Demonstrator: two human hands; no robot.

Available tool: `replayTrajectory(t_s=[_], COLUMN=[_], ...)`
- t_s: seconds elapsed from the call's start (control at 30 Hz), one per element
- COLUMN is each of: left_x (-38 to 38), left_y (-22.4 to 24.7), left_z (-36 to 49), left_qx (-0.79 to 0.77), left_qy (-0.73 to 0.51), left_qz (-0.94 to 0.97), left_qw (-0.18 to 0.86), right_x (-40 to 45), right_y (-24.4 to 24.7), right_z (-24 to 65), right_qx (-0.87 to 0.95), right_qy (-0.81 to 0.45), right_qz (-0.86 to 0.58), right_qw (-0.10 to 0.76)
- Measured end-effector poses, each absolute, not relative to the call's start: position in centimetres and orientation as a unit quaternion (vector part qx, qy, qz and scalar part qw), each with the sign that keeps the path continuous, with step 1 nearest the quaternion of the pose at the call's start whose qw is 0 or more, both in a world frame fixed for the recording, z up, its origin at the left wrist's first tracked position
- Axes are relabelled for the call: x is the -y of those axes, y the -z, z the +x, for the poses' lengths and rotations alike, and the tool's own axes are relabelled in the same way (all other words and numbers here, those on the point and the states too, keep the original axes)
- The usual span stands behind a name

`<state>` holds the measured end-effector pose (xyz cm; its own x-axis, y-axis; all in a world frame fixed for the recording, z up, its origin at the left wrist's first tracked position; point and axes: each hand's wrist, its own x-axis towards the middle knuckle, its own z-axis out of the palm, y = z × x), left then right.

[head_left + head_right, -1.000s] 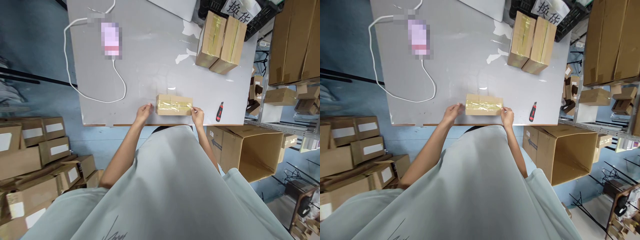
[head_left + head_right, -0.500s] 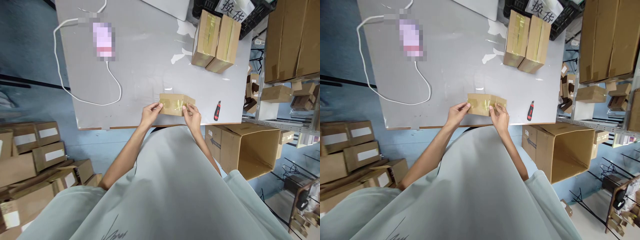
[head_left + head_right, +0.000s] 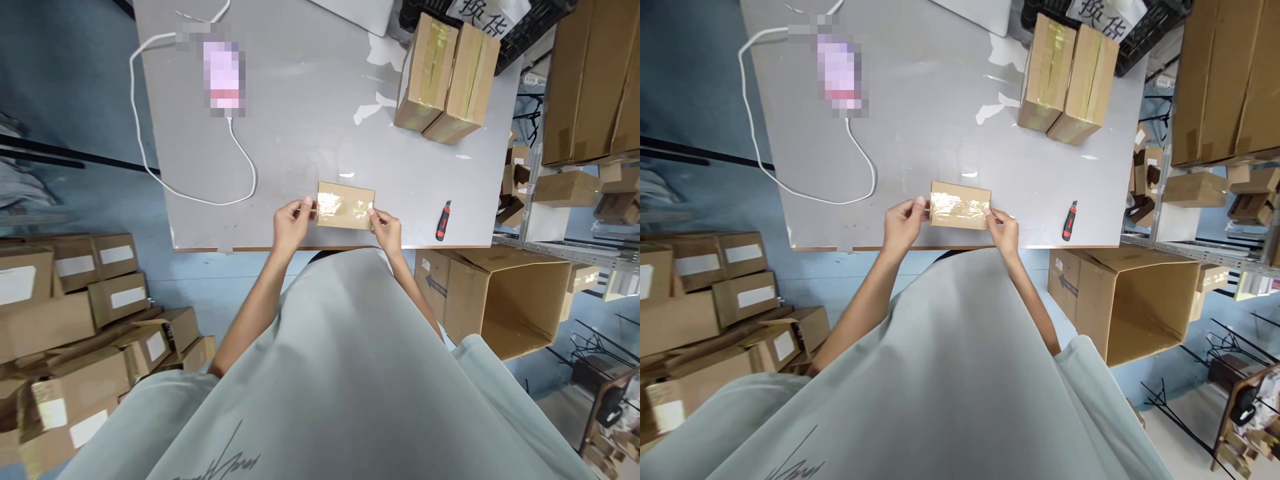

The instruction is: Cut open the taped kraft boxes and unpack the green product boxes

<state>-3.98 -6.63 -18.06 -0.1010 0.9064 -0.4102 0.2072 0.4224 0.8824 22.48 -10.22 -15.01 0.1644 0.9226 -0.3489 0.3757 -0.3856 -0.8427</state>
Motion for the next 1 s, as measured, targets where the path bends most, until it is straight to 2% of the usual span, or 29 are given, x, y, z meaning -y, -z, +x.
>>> replayTrajectory(t_s=[0.1,0.27,0.43,0.57,0.7,0.87,1.0], left_x=[6.2,6.0,6.3,6.5,6.3,6.2,6.5], left_y=[20.9,23.9,23.3,21.5,20.0,19.4,19.8], left_z=[-3.1,-1.3,0.9,2.4,1.3,-3.7,-6.1], left_qx=[-0.668,-0.674,-0.627,-0.59,-0.605,-0.677,-0.677], left_qy=[-0.312,-0.295,-0.302,-0.297,-0.324,-0.293,-0.293], left_qz=[0.351,0.292,0.262,0.253,0.288,0.367,0.358], left_qw=[0.577,0.611,0.669,0.706,0.667,0.567,0.572], right_x=[10.1,10.0,10.2,10.6,10.7,10.6,10.5], right_y=[15.3,15.5,14.8,13.8,14.2,17.8,20.0], right_z=[24.0,27.8,30.1,29.3,27.4,23.6,21.6], right_qx=[0.416,0.391,0.388,0.403,0.377,0.367,0.383], right_qy=[-0.443,-0.415,-0.323,-0.371,-0.427,-0.509,-0.528], right_qz=[-0.726,-0.747,-0.783,-0.757,-0.745,-0.694,-0.668], right_qw=[0.323,0.342,0.363,0.356,0.346,0.353,0.359])
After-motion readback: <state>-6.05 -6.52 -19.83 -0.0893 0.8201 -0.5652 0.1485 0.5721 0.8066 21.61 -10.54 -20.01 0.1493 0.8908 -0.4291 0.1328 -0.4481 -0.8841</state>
